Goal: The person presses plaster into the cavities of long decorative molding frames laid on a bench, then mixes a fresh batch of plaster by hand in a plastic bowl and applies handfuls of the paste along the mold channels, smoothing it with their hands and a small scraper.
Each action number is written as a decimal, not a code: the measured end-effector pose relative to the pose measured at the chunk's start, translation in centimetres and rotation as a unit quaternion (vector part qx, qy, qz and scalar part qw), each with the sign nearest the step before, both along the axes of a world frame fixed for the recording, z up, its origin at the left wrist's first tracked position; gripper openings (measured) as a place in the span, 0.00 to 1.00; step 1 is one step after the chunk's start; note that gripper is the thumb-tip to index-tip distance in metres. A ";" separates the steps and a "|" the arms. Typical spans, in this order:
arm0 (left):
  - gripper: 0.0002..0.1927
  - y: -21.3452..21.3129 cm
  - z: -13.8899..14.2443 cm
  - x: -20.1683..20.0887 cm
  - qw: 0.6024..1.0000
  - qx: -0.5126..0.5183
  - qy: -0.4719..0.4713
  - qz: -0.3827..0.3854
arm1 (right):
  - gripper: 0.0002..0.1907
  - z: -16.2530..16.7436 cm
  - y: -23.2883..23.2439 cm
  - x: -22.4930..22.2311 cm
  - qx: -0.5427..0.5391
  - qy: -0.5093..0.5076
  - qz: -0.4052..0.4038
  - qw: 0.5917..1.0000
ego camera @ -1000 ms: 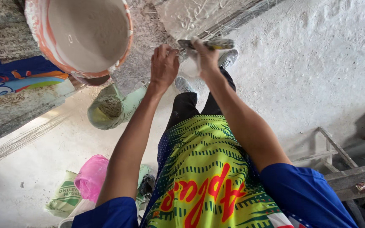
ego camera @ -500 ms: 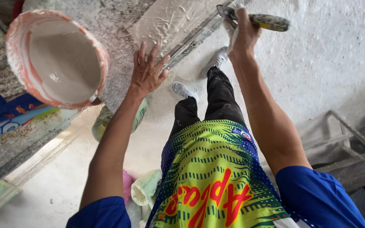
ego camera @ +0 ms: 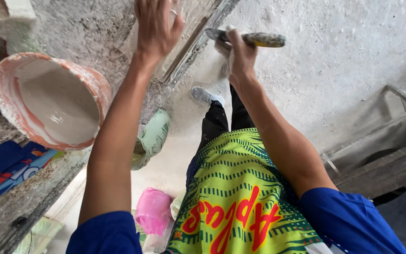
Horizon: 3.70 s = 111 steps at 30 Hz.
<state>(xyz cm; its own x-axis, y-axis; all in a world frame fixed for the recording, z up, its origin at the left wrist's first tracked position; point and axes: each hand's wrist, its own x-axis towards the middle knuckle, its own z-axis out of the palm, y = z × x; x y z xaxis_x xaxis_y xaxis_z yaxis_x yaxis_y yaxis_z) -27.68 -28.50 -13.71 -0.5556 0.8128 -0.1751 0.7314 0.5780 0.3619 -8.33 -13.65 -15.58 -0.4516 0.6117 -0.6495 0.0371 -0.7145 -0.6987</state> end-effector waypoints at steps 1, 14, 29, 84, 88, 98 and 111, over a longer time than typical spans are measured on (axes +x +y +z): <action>0.25 -2.0 -0.4 0.6 0.996 0.026 0.072 -0.038 | 0.24 0.1 -0.4 -0.9 -0.001 -0.005 0.027 1.000; 0.35 -8.6 -4.9 5.6 0.977 -0.012 0.193 -0.091 | 0.09 1.3 -3.4 -6.6 0.147 -0.167 0.151 0.963; 0.37 6.8 -4.3 3.1 0.966 0.008 0.212 -0.149 | 0.13 2.3 13.8 -9.5 0.324 -0.135 0.030 0.936; 0.32 138.3 3.7 -24.3 0.972 0.078 0.208 -0.083 | 0.09 9.9 136.0 -36.4 0.325 -0.048 0.009 0.945; 0.32 145.8 3.3 -26.3 0.976 0.066 0.189 -0.085 | 0.09 9.5 143.6 -38.3 0.320 -0.046 0.015 0.946; 0.31 162.9 3.2 -30.5 0.982 0.064 0.140 -0.110 | 0.09 9.6 163.8 -43.1 0.349 -0.124 0.051 0.927; 0.32 170.8 4.4 -37.4 0.990 0.108 0.088 0.014 | 0.08 8.5 170.0 -41.7 0.142 -0.138 0.026 0.980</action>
<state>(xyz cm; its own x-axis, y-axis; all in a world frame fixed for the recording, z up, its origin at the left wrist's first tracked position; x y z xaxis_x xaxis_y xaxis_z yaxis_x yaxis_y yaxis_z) -65.05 142.32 -9.34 -0.5852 0.8044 0.1026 0.7785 0.5219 0.3486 -50.04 156.40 -7.03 -0.3180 0.7657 -0.5591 0.2849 -0.4853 -0.8266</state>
